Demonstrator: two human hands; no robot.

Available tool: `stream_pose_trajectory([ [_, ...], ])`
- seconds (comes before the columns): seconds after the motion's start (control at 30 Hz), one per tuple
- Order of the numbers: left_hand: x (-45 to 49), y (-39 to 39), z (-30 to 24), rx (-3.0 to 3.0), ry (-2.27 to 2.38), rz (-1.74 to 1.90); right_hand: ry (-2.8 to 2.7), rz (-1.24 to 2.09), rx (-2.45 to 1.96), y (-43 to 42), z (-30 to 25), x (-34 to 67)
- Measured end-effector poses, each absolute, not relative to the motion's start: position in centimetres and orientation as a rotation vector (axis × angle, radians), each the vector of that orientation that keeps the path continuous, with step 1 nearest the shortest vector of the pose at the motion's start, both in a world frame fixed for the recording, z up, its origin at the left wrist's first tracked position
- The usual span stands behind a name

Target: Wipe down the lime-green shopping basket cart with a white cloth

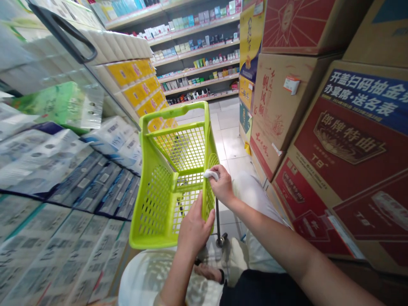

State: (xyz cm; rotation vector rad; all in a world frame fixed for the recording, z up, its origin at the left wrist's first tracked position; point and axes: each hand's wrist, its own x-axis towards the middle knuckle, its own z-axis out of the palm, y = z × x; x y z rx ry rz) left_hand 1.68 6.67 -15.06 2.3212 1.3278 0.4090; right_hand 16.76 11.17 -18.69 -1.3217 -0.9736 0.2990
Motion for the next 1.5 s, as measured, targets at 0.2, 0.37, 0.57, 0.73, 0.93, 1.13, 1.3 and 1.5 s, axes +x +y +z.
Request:
stream_pose_trajectory([
  [0.2,0.7,6.6,-15.3,2.355,1.247,0.443,-1.275,0.289,-1.117,5.4,-20.5,14.3],
  [0.37,0.4,6.7,-15.3,2.336,1.267,0.431,-1.431,0.15,-1.083,8.2,-19.8,16.8],
  [0.57,0.1,6.9,-15.3,2.32,1.239,0.468,-1.357,0.191,-1.237,10.6,-18.8,18.1],
  [0.73,-0.1,6.7,-14.8,2.312,1.248,0.448,-1.573,0.111,-1.035,6.3,-18.9,15.7],
  [0.93,0.1,6.6,-14.5,2.354,1.385,0.32,-1.957,-0.157,-0.85,6.8,-18.7,16.6],
  [1.13,0.2,6.5,-14.9,2.384,1.276,0.397,-2.047,-0.264,-0.963,11.9,-17.5,21.6],
  [1.3,0.3,6.3,-14.6,2.387,1.332,0.354,-2.099,-0.186,-0.928,10.2,-17.0,20.6],
  [1.5,0.3,6.3,-14.6,2.385,1.304,0.357,-2.204,-0.231,-0.79,10.4,-17.1,21.6],
])
